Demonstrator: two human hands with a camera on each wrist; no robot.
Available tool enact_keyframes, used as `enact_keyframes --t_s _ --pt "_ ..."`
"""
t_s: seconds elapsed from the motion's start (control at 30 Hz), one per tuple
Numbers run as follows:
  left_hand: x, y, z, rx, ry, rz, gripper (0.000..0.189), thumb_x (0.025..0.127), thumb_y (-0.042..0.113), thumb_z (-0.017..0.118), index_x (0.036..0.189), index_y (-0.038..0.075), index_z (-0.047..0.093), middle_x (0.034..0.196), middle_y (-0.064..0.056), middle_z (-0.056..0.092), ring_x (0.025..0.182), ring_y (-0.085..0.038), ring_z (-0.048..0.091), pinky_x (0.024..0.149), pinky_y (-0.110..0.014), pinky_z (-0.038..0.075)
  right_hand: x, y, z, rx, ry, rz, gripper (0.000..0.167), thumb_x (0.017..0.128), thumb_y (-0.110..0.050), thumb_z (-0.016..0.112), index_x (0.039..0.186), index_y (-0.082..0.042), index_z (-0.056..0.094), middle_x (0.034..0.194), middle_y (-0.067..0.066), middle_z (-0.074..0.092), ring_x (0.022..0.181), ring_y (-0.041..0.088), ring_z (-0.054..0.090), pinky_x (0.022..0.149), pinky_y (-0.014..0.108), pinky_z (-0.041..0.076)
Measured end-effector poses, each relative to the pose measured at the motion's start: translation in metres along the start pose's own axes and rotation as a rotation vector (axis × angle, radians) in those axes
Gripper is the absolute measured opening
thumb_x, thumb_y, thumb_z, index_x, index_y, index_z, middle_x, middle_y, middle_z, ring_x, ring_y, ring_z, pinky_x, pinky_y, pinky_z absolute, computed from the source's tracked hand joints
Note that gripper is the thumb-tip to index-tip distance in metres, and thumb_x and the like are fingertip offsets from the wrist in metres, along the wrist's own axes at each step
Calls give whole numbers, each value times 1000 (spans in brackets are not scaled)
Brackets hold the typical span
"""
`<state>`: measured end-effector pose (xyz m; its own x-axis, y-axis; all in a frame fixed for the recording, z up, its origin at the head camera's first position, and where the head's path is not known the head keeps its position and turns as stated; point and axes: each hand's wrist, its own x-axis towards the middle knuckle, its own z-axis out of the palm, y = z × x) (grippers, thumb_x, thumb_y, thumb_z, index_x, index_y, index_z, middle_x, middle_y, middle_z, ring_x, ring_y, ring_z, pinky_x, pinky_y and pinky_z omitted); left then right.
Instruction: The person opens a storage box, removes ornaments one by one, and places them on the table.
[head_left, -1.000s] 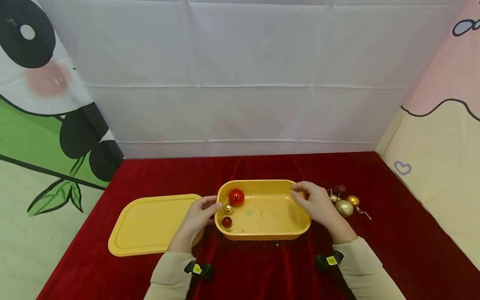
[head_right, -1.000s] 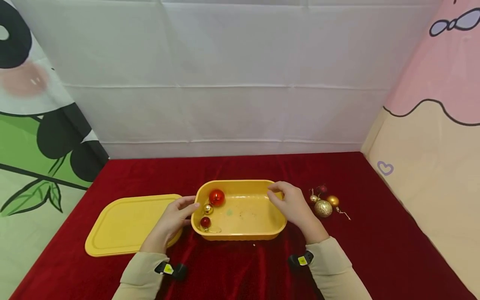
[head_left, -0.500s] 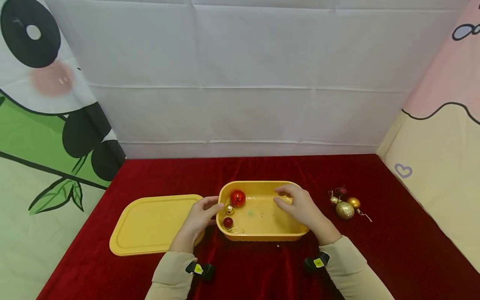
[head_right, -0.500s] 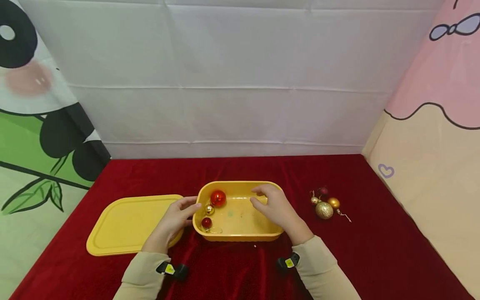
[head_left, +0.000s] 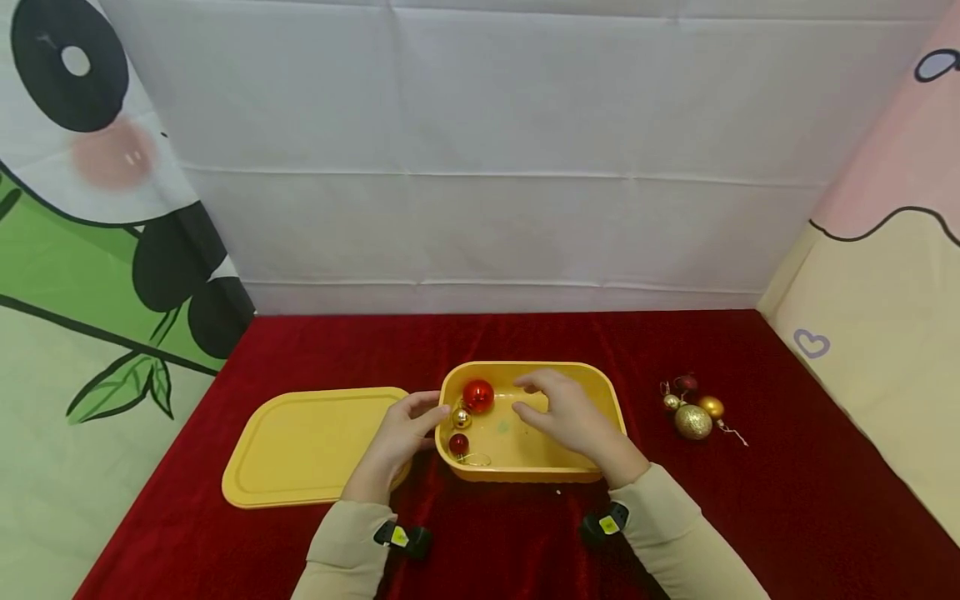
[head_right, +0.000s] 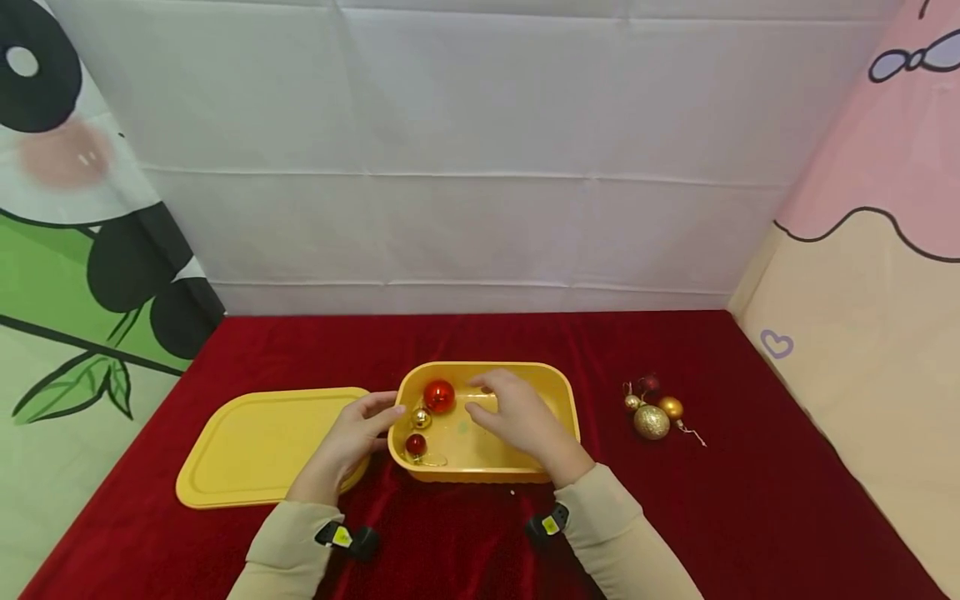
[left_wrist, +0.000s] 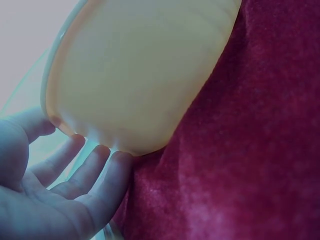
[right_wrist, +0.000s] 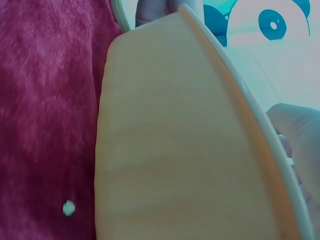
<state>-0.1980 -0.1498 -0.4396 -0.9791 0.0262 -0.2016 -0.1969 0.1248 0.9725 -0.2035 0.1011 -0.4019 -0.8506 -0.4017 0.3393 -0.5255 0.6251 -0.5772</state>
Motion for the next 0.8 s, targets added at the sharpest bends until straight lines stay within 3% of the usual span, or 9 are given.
enact_keyframes --t_s 0.57,0.8 --pt "1 2 0 18 5 -5 38 92 20 61 127 6 55 125 -17 58 104 -23 61 80 -37 56 17 -20 20 -256 -142 -132 37 86 -27 68 117 -9 62 113 6 63 104 21 62 88 37 52" --pt "1 1 0 18 4 -14 38 92 22 62 127 8 55 125 -14 58 103 -21 61 80 -37 56 21 -29 23 -267 -215 -135 42 85 -28 69 120 -7 60 112 7 61 99 19 61 86 35 52"
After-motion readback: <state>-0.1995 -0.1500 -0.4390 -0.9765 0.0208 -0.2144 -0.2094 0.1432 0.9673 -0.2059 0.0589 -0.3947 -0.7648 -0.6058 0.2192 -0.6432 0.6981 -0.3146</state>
